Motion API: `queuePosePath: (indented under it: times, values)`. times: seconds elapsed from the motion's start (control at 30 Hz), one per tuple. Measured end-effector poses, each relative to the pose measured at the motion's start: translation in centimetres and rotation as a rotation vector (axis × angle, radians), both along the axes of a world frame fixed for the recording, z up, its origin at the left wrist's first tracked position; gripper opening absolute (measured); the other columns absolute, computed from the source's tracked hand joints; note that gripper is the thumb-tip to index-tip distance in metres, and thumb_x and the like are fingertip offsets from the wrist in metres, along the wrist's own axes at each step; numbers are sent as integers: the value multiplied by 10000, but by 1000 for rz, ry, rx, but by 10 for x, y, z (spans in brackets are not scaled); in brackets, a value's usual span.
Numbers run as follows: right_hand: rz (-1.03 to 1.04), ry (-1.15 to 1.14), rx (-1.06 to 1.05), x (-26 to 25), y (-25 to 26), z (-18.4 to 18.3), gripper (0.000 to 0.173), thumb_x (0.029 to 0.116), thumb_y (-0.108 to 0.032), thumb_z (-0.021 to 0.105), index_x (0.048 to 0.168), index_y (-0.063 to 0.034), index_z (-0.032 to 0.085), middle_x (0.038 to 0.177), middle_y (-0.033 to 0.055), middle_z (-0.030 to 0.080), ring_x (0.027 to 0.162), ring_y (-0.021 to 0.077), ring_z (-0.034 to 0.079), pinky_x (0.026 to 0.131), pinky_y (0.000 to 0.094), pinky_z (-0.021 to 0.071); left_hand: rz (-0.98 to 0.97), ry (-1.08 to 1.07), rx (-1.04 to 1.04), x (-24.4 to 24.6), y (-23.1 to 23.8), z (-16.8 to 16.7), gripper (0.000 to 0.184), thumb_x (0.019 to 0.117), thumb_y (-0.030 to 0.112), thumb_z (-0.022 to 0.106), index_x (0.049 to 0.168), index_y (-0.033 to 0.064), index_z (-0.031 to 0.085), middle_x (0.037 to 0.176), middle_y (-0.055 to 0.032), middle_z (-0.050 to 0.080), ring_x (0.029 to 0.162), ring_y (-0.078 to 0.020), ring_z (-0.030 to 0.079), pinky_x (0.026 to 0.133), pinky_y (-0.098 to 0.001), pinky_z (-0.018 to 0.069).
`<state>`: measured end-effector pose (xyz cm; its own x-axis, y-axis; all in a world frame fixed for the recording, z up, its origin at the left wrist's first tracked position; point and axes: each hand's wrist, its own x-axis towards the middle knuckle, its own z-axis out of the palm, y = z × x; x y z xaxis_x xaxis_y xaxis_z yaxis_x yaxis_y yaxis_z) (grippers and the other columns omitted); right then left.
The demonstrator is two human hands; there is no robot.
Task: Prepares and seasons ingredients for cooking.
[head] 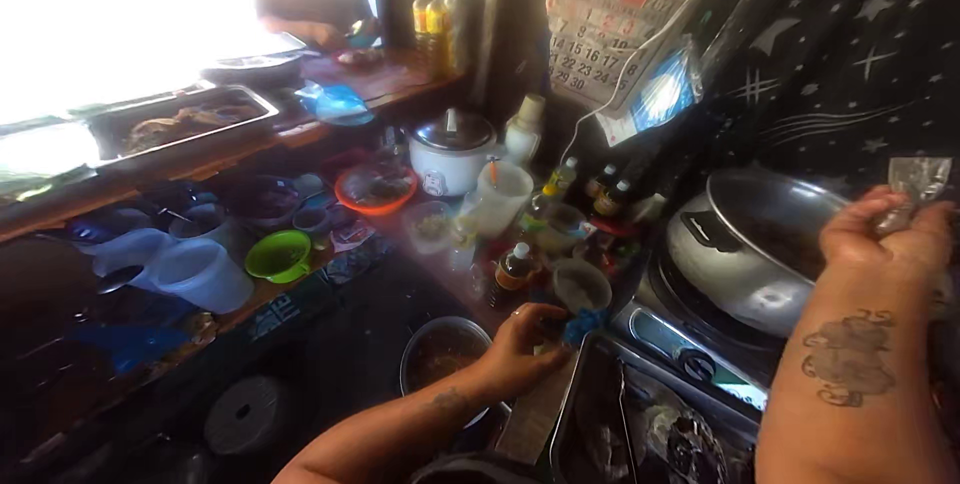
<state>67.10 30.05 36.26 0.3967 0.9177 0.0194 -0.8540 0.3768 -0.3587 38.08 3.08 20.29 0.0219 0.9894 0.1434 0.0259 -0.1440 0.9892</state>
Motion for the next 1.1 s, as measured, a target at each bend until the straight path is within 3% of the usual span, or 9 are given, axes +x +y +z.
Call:
queuePosePath:
  times: [0.2, 0.37, 0.5, 0.6, 0.73, 0.8, 0.87, 0.97, 1.1]
  values:
    - [485, 24, 77, -54, -81, -59, 589, 1088, -569, 225, 1031, -126, 609, 739, -7, 643, 526, 49, 588, 476, 165, 508, -115, 38, 124, 20, 22, 13, 568, 923, 176, 745, 1412, -3, 518, 1409, -181, 555, 1193, -219, 633, 958, -361, 571]
    - [783, -200, 76, -112, -185, -128, 402, 1075, -435, 413, 976, -186, 712, 695, -79, 662, 527, -5, 587, 492, 139, 489, -112, 20, 175, 25, 28, 19, 691, 897, 239, 780, 1437, -65, 474, 1431, -234, 530, 1301, -254, 559, 1062, -389, 496]
    - [903, -152, -248, -134, -239, -162, 498, 1023, -561, 479, 928, -135, 720, 673, -22, 656, 563, 51, 623, 566, 229, 569, -196, -24, 65, 19, 17, -5, 640, 913, 234, 768, 1433, -25, 499, 1344, -164, 602, 1173, -187, 638, 1028, -357, 545]
    - [944, -115, -381, -137, -249, -175, 586, 1057, -570, 346, 906, -110, 676, 678, 4, 643, 572, 74, 617, 578, 245, 566, -195, -80, -16, 16, 3, -23, 542, 930, 186, 750, 1373, -39, 535, 1188, -109, 672, 987, -129, 679, 912, -311, 581]
    - [1008, -201, -522, -135, -255, -193, 635, 1057, -625, 249, 1058, -131, 649, 873, 51, 712, 748, 132, 694, 668, 301, 600, -150, -159, -101, 13, 2, -39, 286, 978, 130, 681, 1212, -30, 649, 1080, -84, 724, 989, -144, 703, 929, -341, 588]
    - [1063, -353, -585, -134, -257, -198, 762, 1033, -681, 108, 1063, -140, 644, 854, 51, 719, 691, 132, 668, 578, 277, 549, -128, -225, -157, 10, 7, -46, 179, 1003, 103, 643, 1127, -11, 704, 1047, -75, 745, 977, -145, 713, 919, -349, 591]
    - [1107, -648, -626, -128, -260, -201, 843, 1030, -654, -11, 1268, -97, 575, 966, 82, 744, 739, 180, 693, 579, 316, 550, -87, -262, -198, 2, 14, -56, 156, 1007, 89, 636, 1099, -11, 713, 1020, -75, 754, 955, -149, 722, 908, -351, 598]
    - [1044, -984, -671, -105, -271, -195, 729, 1100, -530, 75, 1470, -33, 460, 1130, 124, 707, 842, 224, 708, 686, 365, 589, 18, -174, -189, -16, 30, -86, 146, 986, 101, 672, 1079, -1, 720, 997, -70, 751, 922, -147, 722, 883, -355, 607]
    - [969, -1019, -653, -64, -298, -181, 702, 1105, -461, 84, 1331, -17, 579, 1024, 92, 741, 779, 182, 718, 688, 337, 606, 175, 39, -337, -33, 61, -137, 200, 982, 165, 680, 1072, -8, 721, 965, -88, 740, 900, -134, 705, 872, -366, 579]
